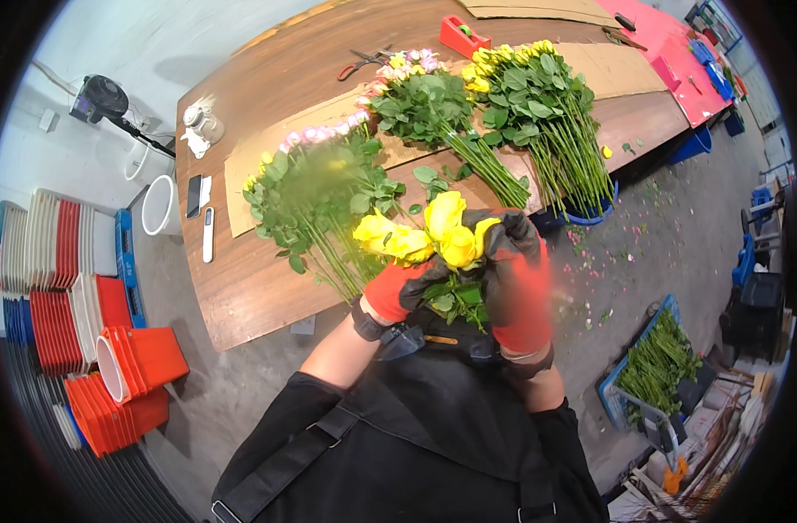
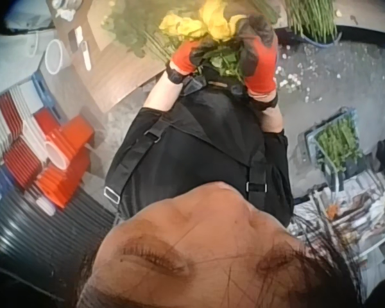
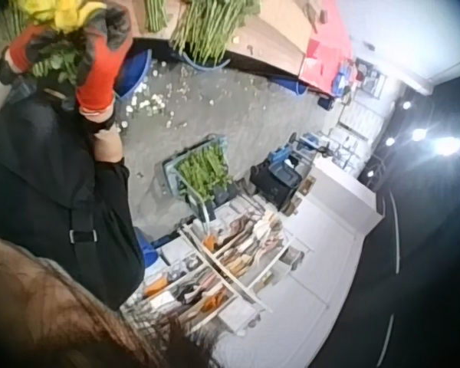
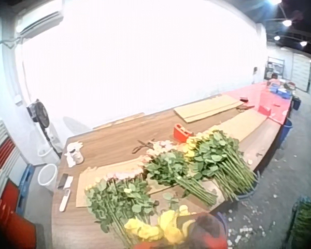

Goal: The person is sorting and cleaning stems of yellow roses on a work table.

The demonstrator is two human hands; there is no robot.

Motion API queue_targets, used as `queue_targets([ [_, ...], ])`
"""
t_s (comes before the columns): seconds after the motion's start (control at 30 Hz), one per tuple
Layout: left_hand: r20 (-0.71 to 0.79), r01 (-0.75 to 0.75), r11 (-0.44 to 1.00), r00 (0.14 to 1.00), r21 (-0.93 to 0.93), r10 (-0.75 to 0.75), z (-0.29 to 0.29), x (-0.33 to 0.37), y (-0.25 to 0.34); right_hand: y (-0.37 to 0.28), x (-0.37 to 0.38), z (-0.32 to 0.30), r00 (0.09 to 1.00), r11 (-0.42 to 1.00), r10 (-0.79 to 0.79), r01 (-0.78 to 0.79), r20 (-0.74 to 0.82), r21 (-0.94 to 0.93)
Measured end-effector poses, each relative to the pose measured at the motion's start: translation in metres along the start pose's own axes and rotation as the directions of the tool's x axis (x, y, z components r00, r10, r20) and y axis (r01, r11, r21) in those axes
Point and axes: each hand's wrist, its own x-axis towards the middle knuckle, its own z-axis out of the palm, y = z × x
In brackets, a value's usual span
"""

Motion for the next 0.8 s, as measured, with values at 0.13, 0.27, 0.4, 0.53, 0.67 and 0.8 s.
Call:
queue_targets([
  [0.13,0.028,0.119,0.973,0.993,-0.199,-0.116,-0.001,0.001,0.001,0.002,0.007,-0.008,0.997,0.998,0.061,-0.062,-0.039,-0.029],
  [0.27,0.058,0.011,0.976,0.998,0.219,-0.024,-0.004,0.004,-0.010,-0.002,0.004,-0.047,0.989,0.911,-0.143,0.117,-0.035,-0.396],
  [0.4,-0.018,0.076,0.905,0.997,0.418,-0.075,0.004,0.010,-0.011,0.003,0.000,-0.044,0.947,0.788,-0.301,0.184,-0.107,-0.588],
  [0.53,-0.142,0.379,0.613,0.762,-0.693,-0.632,0.015,0.041,0.017,-0.021,-0.011,-0.012,0.837,0.366,-0.497,0.442,0.229,-0.819],
  [0.67,-0.366,0.266,0.812,0.789,-0.520,-0.493,0.027,0.043,0.003,-0.024,-0.012,0.007,0.758,0.118,-0.501,0.539,0.418,-0.834],
  [0.8,-0.335,0.320,0.766,0.758,-0.557,-0.560,0.047,0.029,-0.024,-0.024,-0.008,0.024,0.755,0.159,-0.497,0.564,0.428,-0.811],
])
